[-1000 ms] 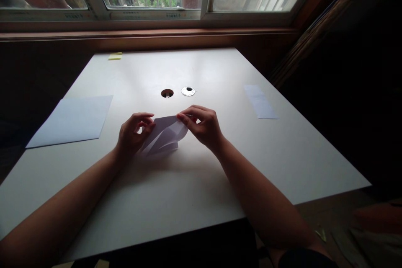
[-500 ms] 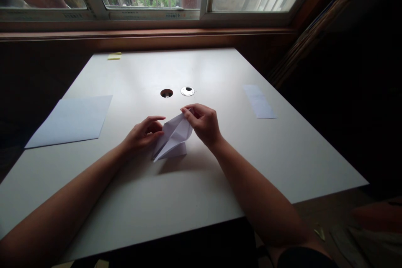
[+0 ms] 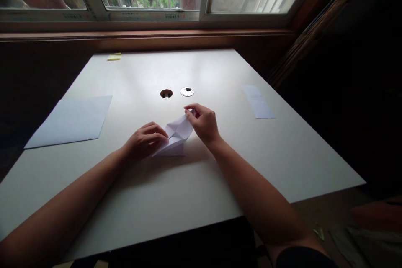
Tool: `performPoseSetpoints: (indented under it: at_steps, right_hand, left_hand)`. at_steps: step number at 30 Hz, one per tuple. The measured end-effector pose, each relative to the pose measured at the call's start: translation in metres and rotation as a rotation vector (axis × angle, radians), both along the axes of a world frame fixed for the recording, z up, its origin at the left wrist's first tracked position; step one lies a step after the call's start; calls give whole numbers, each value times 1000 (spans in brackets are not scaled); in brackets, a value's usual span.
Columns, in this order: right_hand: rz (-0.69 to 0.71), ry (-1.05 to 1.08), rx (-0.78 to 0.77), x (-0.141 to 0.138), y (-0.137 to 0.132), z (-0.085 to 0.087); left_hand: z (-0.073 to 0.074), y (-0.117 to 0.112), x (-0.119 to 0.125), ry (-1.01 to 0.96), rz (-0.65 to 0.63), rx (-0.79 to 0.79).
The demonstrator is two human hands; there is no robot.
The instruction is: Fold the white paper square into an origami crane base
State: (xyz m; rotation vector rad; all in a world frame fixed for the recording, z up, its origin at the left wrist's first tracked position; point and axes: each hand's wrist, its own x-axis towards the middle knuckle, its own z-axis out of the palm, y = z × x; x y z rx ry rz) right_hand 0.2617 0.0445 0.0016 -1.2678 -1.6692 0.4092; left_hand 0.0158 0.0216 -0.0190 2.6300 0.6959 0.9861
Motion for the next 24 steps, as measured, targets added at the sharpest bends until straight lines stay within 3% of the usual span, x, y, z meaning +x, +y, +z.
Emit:
performPoseSetpoints:
  at_steps: [4, 7, 15, 24]
  right_hand:
    - [-10, 8, -11, 3, 2, 0]
    - [-30, 6, -18, 6, 4, -1]
    - [-57, -19, -50, 8, 6, 0]
    - [25, -45, 61, 7, 9, -4]
  left_hand:
    - [10, -3, -1, 97, -81, -112]
    - [13, -4, -1, 156, -60, -128]
    - [-4, 0, 3, 145, 47, -25]
    - [-3, 0, 4, 172, 77, -78]
